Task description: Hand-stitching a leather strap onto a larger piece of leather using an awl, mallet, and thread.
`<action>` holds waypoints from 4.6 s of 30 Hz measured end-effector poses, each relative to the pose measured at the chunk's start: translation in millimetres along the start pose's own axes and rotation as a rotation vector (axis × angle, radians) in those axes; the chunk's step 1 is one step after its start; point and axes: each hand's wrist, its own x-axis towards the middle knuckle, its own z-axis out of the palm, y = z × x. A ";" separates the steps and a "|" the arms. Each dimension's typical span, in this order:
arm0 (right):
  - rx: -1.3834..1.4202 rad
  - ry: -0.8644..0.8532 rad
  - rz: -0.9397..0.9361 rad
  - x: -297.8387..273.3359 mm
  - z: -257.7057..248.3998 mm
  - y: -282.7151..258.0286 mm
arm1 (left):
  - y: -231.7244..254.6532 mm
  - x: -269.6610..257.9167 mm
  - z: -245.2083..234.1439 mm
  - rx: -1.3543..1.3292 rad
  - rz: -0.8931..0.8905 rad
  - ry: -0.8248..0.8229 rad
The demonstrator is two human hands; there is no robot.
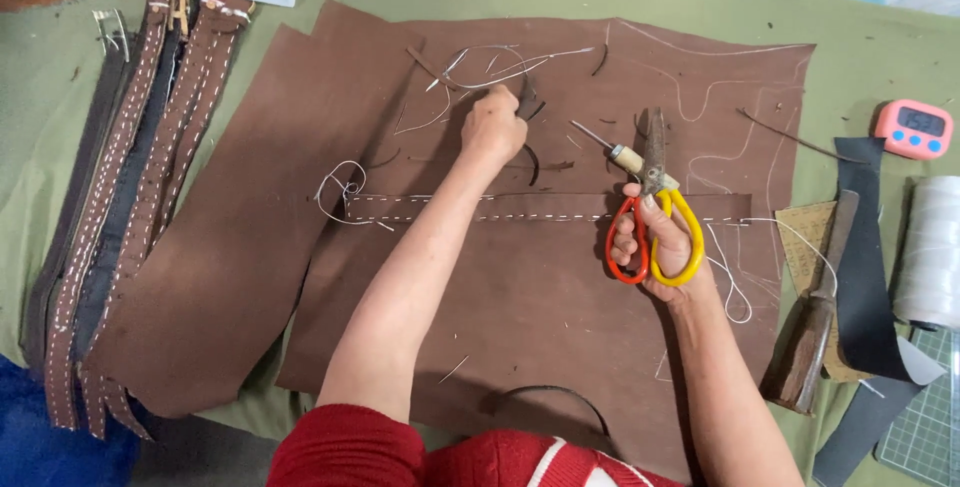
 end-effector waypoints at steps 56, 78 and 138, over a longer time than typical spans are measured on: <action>0.074 -0.149 0.010 -66.3 50.4 62.9 | -32.3 -213.5 -28.0 -1.089 0.478 -0.748; -0.206 -0.003 -0.204 -81.0 85.9 44.8 | -24.2 -198.0 -17.5 -1.087 0.428 -0.291; -1.633 0.432 -0.152 -108.0 13.6 -96.1 | -167.4 -132.5 -57.6 0.484 0.566 0.359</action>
